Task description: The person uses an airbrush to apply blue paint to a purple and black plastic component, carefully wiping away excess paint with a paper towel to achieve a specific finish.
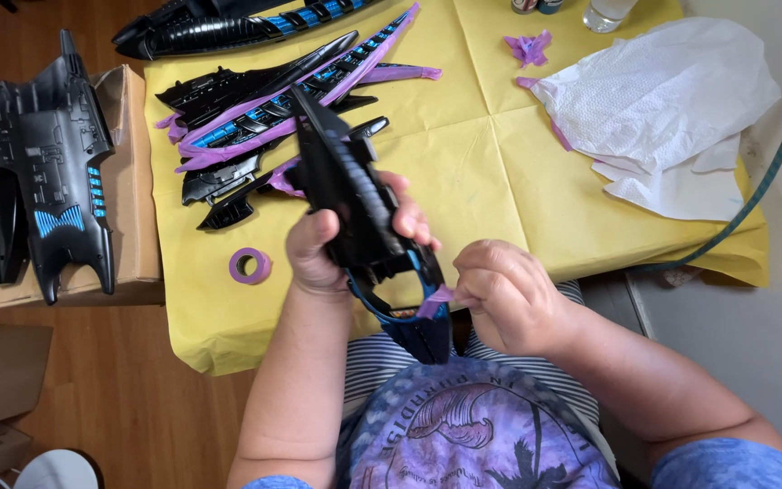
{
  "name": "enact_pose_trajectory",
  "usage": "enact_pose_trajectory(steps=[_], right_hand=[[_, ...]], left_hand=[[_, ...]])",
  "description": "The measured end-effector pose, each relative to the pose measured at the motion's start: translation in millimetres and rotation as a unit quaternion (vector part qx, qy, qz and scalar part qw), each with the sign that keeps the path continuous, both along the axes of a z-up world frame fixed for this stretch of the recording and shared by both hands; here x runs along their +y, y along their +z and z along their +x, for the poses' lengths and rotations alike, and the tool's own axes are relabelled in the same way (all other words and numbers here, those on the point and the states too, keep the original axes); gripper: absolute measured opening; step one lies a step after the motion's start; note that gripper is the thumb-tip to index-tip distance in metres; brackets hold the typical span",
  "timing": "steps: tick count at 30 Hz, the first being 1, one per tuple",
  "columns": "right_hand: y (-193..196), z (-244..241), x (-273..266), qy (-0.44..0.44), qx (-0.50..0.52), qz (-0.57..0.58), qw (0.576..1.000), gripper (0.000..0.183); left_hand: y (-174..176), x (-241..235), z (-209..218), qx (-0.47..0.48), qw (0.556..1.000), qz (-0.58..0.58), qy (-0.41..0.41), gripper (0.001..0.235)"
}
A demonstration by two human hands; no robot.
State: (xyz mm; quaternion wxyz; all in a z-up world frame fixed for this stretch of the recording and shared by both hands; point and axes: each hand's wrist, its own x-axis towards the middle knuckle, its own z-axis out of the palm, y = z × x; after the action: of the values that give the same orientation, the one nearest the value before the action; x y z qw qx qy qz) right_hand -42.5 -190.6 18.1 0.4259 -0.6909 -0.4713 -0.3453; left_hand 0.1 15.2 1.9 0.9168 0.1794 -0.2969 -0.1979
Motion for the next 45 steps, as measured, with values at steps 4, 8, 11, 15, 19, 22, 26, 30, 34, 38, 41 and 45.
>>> enact_pose_trajectory(steps=[4, 8, 11, 15, 19, 22, 26, 30, 34, 38, 41, 45], right_hand=[[4.4, -10.9, -5.2, 0.006, -0.001, -0.028, 1.000, 0.021], [17.3, -29.0, -17.8, 0.030, 0.057, -0.097, 0.993, 0.016], [-2.3, -28.8, -46.9, 0.020, 0.155, -0.144, 0.977, 0.017], [3.5, 51.7, -84.1, -0.188, 0.241, -0.125, 0.944, 0.009], [12.8, 152.8, -97.1, -0.298, 0.376, -0.151, 0.864, 0.015], [18.9, 197.8, -84.3, -0.333, 0.429, -0.208, 0.814, 0.041], [51.3, 190.0, -57.5, -0.280, 0.577, -0.119, 0.758, 0.050], [44.4, 143.8, -48.5, 0.029, 0.524, 0.011, 0.851, 0.018], [54.7, 40.0, -16.9, 0.257, 0.501, 0.038, 0.826, 0.014], [55.6, -2.9, 5.4, 0.226, 0.478, 0.051, 0.847, 0.016], [43.2, -4.1, 12.4, 0.151, 0.452, 0.045, 0.878, 0.016], [3.8, -0.5, 15.8, 0.156, 0.578, 0.133, 0.790, 0.014]], left_hand=[[14.6, 19.5, -1.6, -0.024, 0.996, 0.050, 0.072, 0.067], [43.0, 31.3, -11.1, -0.024, 0.978, 0.109, 0.176, 0.063], [56.3, 42.2, -19.8, -0.001, 0.967, 0.118, 0.227, 0.060], [46.8, 44.3, -19.0, -0.006, 0.978, 0.090, 0.188, 0.059], [4.2, 30.6, -13.5, -0.021, 0.994, -0.074, 0.075, 0.063], [-9.6, 22.7, -12.7, 0.000, 0.990, -0.137, 0.036, 0.059], [-11.6, 17.1, -10.7, -0.017, 0.988, -0.154, -0.001, 0.060], [-7.8, 18.7, -6.6, -0.070, 0.989, -0.127, 0.003, 0.059], [-8.4, 18.3, -5.8, -0.099, 0.991, -0.092, -0.008, 0.060], [-10.8, 9.3, -6.8, -0.082, 0.993, -0.082, -0.010, 0.059], [-8.9, 4.9, -4.3, -0.076, 0.995, -0.062, 0.011, 0.061], [-12.6, 3.3, -2.4, -0.061, 0.997, -0.038, 0.017, 0.067]])
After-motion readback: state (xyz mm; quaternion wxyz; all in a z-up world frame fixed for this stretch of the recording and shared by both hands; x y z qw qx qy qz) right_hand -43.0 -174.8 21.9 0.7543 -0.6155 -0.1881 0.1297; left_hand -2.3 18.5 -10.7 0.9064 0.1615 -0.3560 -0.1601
